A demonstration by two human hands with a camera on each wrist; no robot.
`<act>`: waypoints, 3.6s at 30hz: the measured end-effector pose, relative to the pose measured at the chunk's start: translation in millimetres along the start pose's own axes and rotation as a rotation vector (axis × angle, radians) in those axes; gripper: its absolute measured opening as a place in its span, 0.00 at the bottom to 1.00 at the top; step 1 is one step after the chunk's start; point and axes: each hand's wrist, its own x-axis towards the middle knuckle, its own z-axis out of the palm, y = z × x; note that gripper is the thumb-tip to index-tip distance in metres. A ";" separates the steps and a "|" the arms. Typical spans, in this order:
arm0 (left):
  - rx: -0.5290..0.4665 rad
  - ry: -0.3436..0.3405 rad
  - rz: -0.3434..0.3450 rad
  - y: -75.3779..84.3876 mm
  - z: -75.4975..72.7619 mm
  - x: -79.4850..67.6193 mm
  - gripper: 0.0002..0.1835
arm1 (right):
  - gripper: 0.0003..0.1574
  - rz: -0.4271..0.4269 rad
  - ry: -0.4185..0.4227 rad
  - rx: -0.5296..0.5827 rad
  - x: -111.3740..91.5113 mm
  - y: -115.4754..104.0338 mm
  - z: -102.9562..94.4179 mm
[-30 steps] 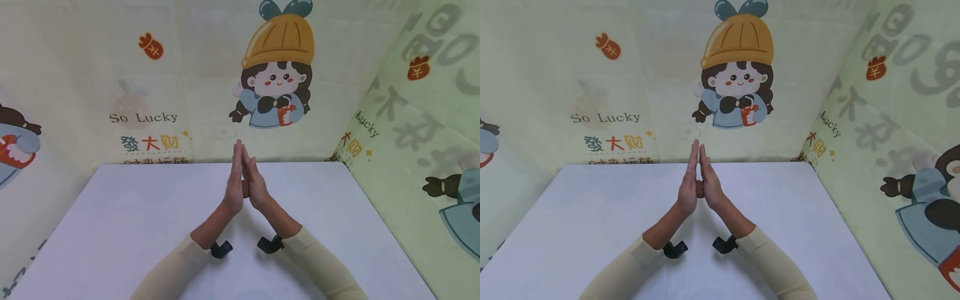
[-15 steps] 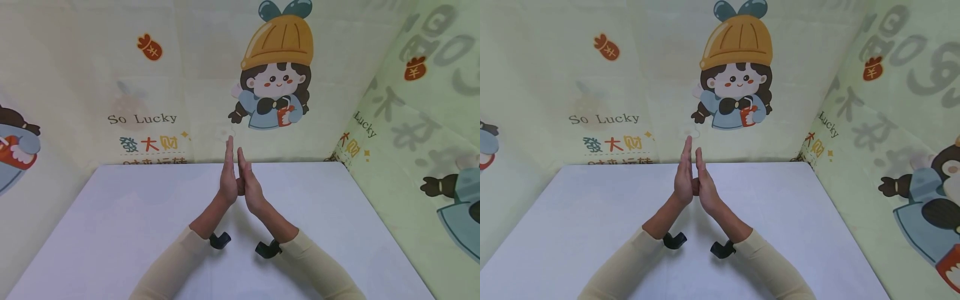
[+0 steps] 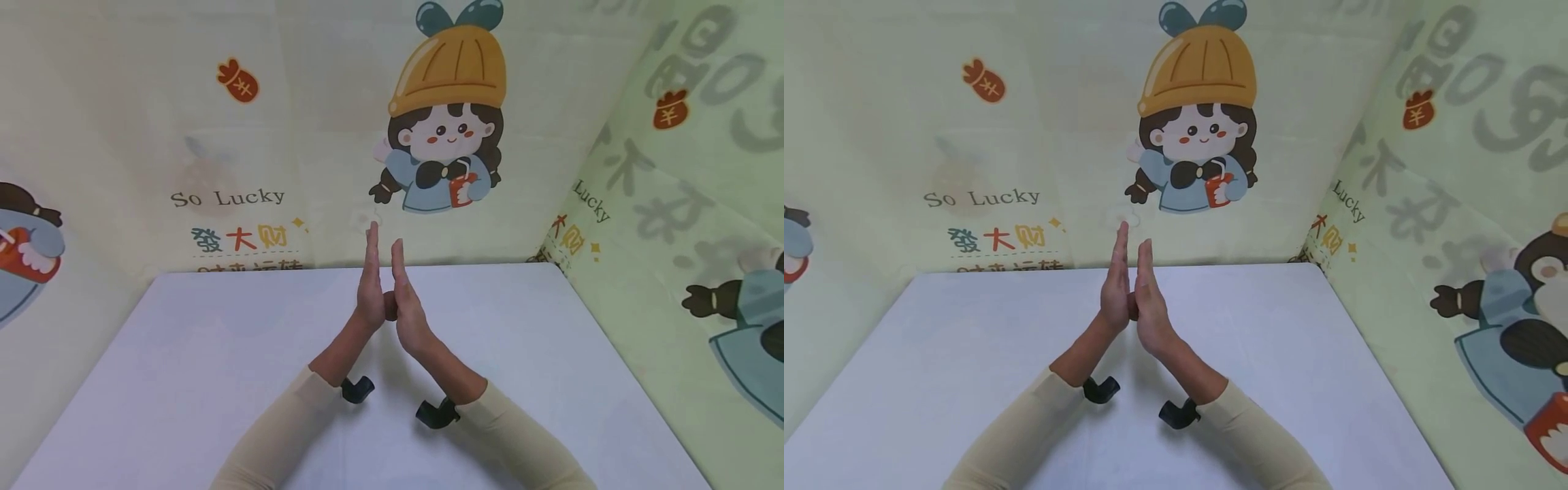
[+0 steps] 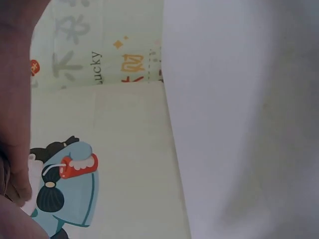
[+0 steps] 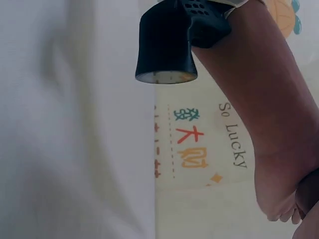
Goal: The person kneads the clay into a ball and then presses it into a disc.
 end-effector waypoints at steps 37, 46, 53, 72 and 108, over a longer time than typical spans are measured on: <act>-0.016 -0.230 0.007 16.0 23.8 -33.1 0.34 | 0.54 -0.154 0.071 -0.055 22.8 -2.1 -32.3; -0.016 -0.121 0.098 25.4 22.3 -32.1 0.34 | 0.41 -0.054 -0.009 0.104 16.9 4.9 -22.6; -0.043 -0.055 0.092 27.1 20.9 -31.2 0.35 | 0.41 -0.054 -0.046 0.134 8.4 7.7 -14.1; 0.074 0.130 0.109 13.7 7.1 -24.1 0.34 | 0.39 -0.056 -0.091 0.006 -9.5 11.0 -0.3; 0.026 -0.174 0.001 -10.3 18.9 -37.1 0.33 | 0.51 -0.258 0.044 -0.069 2.9 -10.3 -13.7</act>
